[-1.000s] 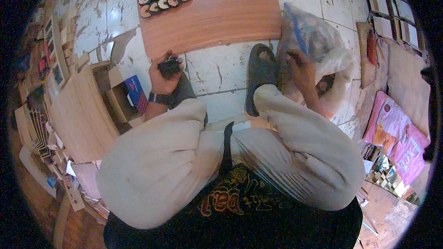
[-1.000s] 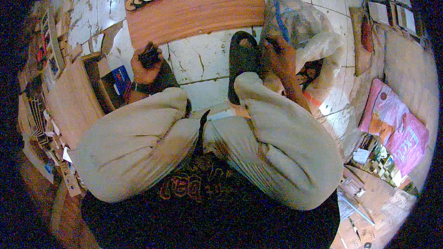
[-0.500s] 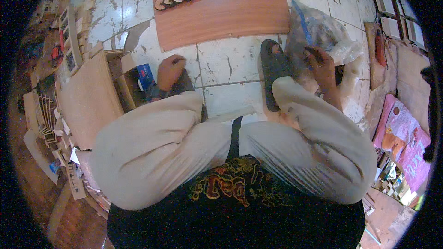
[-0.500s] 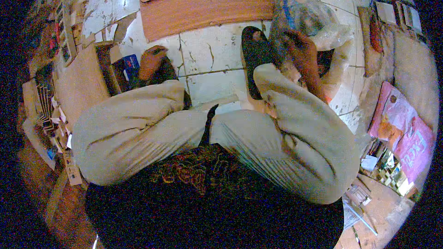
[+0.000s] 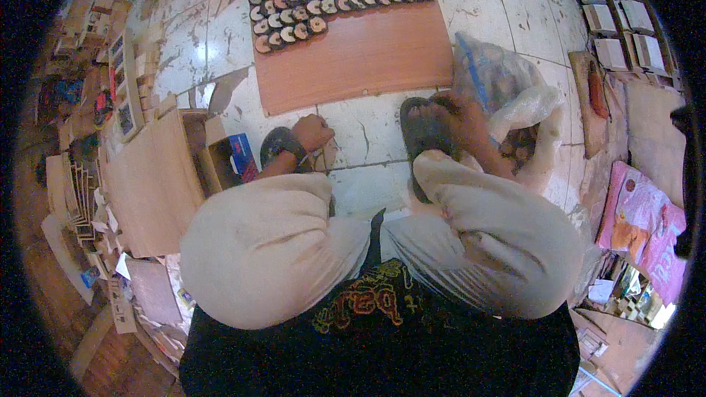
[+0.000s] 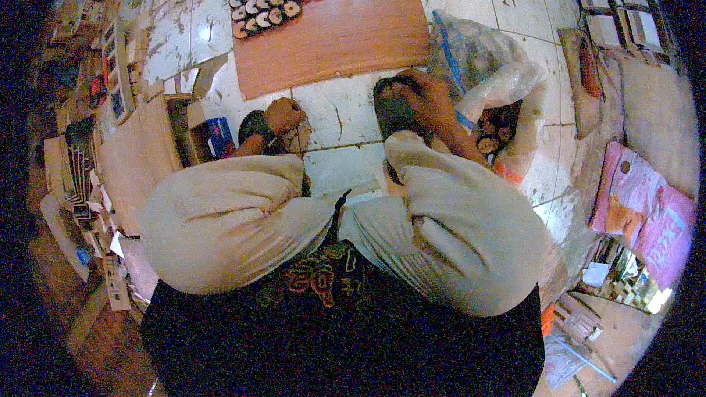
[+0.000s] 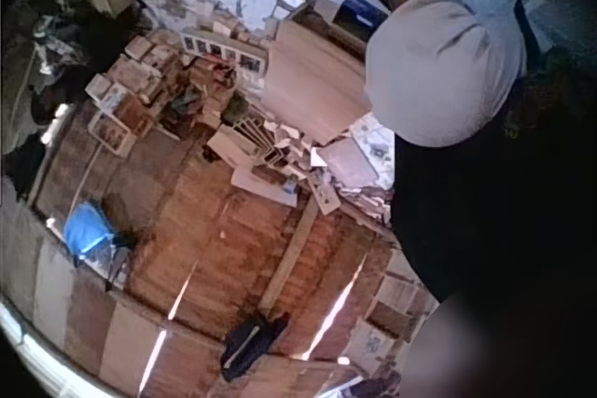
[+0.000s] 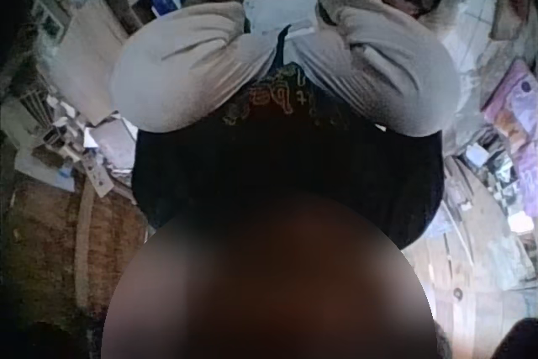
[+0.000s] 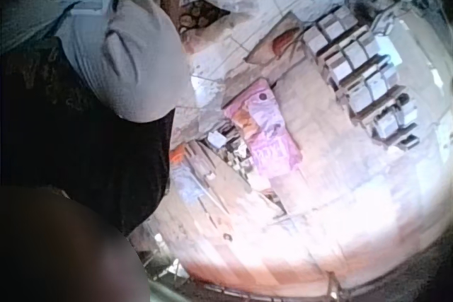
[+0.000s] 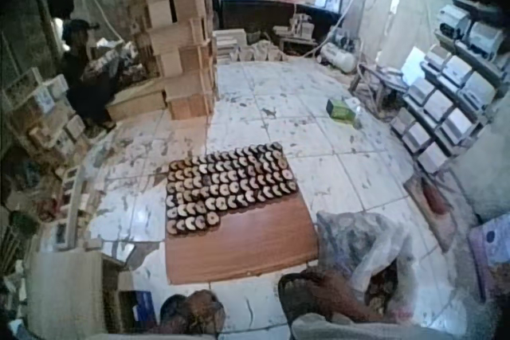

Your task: The person sits on the floor and repeatedly picks up small wooden discs from a plastic bag, then places them onto a wooden board in neat rows. They handle the discs one at a time, arranging them in a grid pattern.

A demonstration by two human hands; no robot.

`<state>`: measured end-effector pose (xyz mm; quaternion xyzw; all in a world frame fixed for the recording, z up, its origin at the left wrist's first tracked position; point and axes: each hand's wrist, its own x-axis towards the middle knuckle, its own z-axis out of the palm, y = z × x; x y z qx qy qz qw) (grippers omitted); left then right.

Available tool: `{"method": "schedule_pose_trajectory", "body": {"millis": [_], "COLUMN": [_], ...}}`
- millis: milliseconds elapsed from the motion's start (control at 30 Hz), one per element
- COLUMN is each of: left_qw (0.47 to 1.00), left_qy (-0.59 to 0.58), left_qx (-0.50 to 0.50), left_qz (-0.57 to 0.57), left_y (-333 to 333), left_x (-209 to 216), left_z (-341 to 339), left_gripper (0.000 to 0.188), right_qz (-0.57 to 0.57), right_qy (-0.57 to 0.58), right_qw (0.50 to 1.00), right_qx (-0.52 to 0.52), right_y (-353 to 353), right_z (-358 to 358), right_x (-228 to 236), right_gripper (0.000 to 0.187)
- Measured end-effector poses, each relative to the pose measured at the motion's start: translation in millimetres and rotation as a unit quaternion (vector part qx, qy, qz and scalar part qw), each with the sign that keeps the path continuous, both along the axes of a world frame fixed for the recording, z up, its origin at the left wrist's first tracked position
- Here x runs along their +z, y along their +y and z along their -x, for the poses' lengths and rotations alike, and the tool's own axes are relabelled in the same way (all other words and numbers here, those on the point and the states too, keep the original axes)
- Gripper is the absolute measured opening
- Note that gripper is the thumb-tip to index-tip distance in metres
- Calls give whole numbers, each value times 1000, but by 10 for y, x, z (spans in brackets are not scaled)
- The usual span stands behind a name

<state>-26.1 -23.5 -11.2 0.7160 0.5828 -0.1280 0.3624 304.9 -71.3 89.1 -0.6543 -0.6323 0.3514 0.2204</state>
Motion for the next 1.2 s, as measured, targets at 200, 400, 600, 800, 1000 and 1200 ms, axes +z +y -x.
{"method": "schedule_pose_trajectory", "body": {"millis": [200,400,600,800,1000,1200], "left_qw": [742,622,461,466,409,644], "left_qy": [-473,-560,-597,-571,-583,-552], "left_qx": [359,425,527,620,575,500], "left_qz": [310,344,391,269,402,176], "left_y": [163,220,352,415,417,337], "left_x": [315,514,358,252,-25,-216], "left_z": [-241,-521,-530,-635,-641,-594], "left_gripper": [19,25,34,33,41,37], "right_qz": [-55,-178,-89,-116,-31,-27], "right_qy": [117,50,181,115,176,200], "right_qw": [982,971,979,976,977,974], "right_qx": [138,154,-11,145,118,101], "right_y": [341,584,529,480,594,640], "right_z": [746,998,848,942,1144,1233], "right_x": [-132,-362,-373,-401,-428,-382], "right_gripper": [32,25,22,21,23,23]}}
